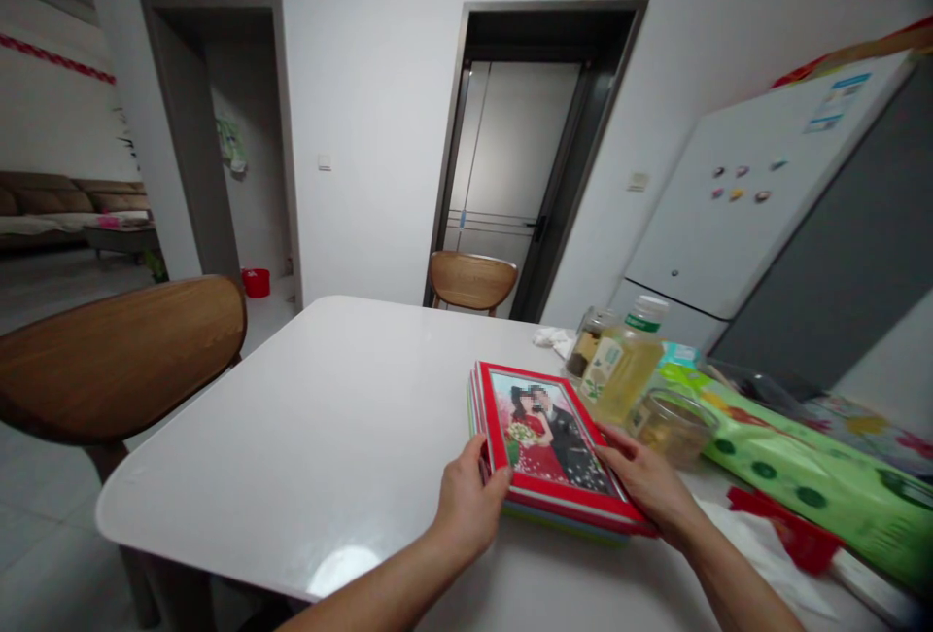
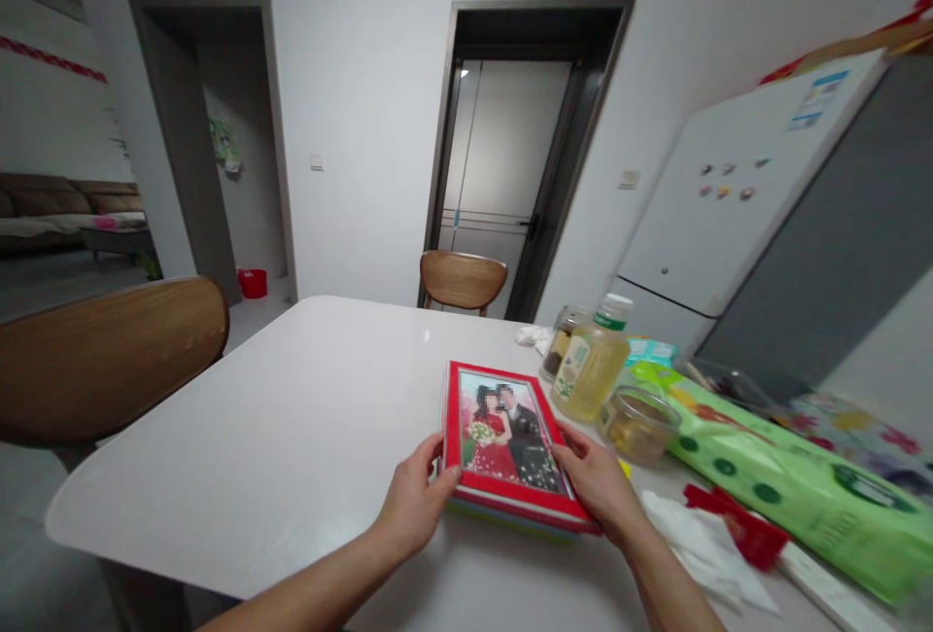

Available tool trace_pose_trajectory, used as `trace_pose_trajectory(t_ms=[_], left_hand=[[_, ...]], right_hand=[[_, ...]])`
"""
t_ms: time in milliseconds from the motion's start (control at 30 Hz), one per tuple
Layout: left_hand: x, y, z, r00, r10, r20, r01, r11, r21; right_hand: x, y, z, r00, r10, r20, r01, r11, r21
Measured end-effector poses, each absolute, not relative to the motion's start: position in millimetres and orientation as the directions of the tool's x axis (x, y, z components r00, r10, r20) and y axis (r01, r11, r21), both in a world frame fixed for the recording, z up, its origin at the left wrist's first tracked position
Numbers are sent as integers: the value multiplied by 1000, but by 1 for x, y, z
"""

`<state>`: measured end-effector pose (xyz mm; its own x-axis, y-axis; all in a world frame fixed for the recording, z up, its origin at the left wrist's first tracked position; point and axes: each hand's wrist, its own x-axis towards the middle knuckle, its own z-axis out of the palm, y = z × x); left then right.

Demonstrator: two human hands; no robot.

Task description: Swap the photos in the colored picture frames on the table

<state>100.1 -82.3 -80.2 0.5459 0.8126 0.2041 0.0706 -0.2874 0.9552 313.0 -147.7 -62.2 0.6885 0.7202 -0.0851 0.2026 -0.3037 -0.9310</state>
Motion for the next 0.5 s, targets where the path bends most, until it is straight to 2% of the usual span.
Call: trace_pose_trajectory(t_ms=[133,300,400,500], left_hand=[[100,-78,-83,544,813,209,134,-330,935],[93,-76,-89,625,761,173,110,-306,946],[84,-74,-92,652,747,125,133,-275,952],[73,-61,-95,605,789,105,171,-257,951]], right_hand=[[318,-145,-76,725,686,-60,224,-317,-921],[316,-157,-86,710,676,-198,85,-361,-929],[302,-159,-89,763,623,-171,50,-320,-946],[280,-145,-87,679,718,-153,51,-254,-966]])
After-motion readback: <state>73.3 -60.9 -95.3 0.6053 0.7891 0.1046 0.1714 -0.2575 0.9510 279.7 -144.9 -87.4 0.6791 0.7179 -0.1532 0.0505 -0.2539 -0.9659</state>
